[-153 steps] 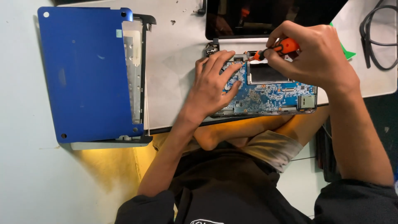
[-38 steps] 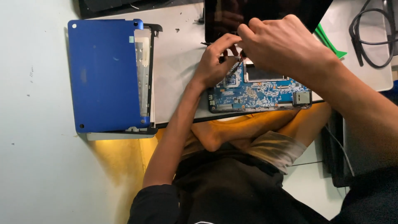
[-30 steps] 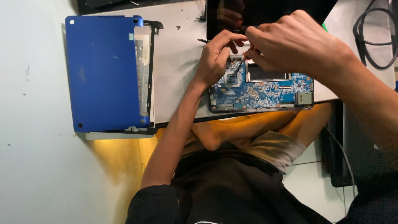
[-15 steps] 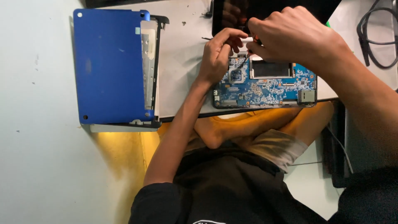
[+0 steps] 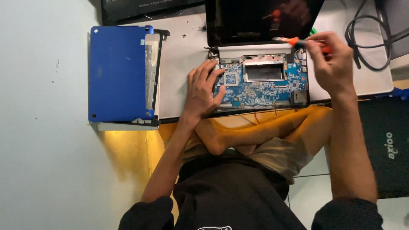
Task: The person disassembles a blue laptop, removes the motherboard, and places it into the chassis of another laptop. They use a screwdriver to remove and tighten screws on the motherboard and chassis.
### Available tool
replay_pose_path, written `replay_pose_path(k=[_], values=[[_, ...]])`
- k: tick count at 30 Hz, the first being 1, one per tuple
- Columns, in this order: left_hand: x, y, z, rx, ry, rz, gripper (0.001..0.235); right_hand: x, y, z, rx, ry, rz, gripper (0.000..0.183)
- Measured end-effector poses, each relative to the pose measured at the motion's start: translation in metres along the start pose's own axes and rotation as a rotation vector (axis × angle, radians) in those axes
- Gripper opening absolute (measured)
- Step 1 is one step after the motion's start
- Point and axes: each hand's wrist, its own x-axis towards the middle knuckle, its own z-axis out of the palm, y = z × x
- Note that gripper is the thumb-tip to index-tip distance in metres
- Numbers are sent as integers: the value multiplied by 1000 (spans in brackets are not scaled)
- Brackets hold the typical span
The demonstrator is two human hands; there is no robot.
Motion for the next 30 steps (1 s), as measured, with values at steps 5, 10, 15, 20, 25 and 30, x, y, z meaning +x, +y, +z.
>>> replay_pose_path(k=[5,10,15,20,25,30], values=[[-13,5,2,119,-12,-73,50,-42,65,12,-75,483,57,19],[-14,5,3,135,-4,-85,43,-50,83,30,-210,486,102,16],[-14,5,3,131,34,-83,37,-49,99,27,-327,490,36,15],[-11,7,-2,133,82,-123,30,-44,94,19,-266,326,40,27],[-13,6,-4,81,69,-192,32,-44,80,17,-425,176,32,26],[-3,14,-17,28,60,-186,28,-46,74,13,-425,179,8,36]])
